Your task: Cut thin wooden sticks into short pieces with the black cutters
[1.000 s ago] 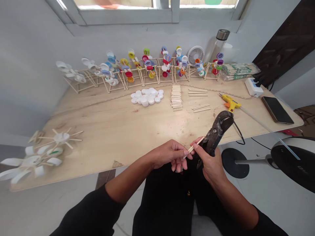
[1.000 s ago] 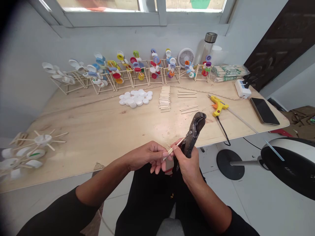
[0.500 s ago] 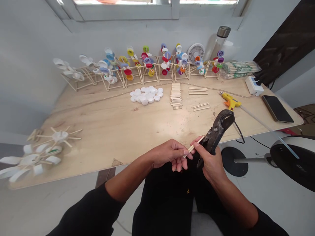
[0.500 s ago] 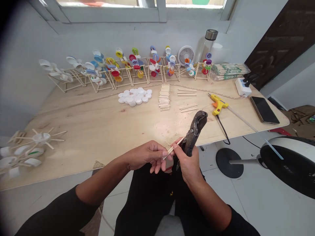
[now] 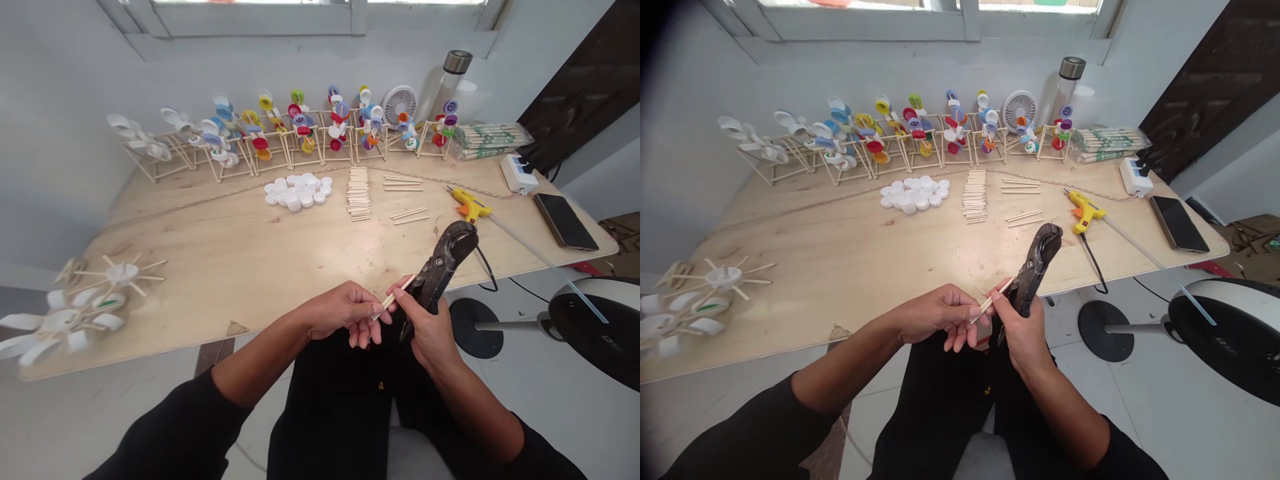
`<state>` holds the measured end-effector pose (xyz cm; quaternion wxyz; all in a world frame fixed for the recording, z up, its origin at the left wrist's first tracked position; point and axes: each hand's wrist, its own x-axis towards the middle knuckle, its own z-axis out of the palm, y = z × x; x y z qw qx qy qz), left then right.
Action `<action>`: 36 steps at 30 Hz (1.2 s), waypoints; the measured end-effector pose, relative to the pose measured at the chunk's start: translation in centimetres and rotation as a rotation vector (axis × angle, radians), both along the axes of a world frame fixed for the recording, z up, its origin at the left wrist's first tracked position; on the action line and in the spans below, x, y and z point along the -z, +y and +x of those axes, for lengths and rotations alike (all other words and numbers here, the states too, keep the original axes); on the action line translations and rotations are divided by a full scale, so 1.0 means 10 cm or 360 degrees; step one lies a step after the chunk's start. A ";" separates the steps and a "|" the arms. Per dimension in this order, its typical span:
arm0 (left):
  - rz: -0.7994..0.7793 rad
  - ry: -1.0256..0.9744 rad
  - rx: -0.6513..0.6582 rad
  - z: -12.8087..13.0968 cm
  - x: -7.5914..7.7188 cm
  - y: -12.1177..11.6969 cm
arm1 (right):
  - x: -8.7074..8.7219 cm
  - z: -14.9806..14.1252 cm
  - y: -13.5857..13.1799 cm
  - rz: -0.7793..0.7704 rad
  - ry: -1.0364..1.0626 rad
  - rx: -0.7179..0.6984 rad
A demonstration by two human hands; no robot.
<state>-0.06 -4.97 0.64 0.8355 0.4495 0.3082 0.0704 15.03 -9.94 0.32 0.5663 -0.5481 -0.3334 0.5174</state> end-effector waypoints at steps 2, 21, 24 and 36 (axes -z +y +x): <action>-0.0010 -0.0003 0.0004 0.00 0.00 0.00 | 0.01 0.00 0.00 0.0008 -0.0010 0.0002; -0.0033 -0.0049 -0.0036 -0.02 0.01 -0.03 | -0.02 -0.02 0.01 0.0003 0.0018 -0.0001; -0.0040 -0.0051 -0.0045 -0.02 0.00 -0.03 | -0.03 -0.02 0.01 0.0003 0.0026 0.0006; 0.0041 0.0025 -0.0087 0.03 0.00 -0.05 | 0.01 -0.02 0.01 0.0025 0.0077 0.0014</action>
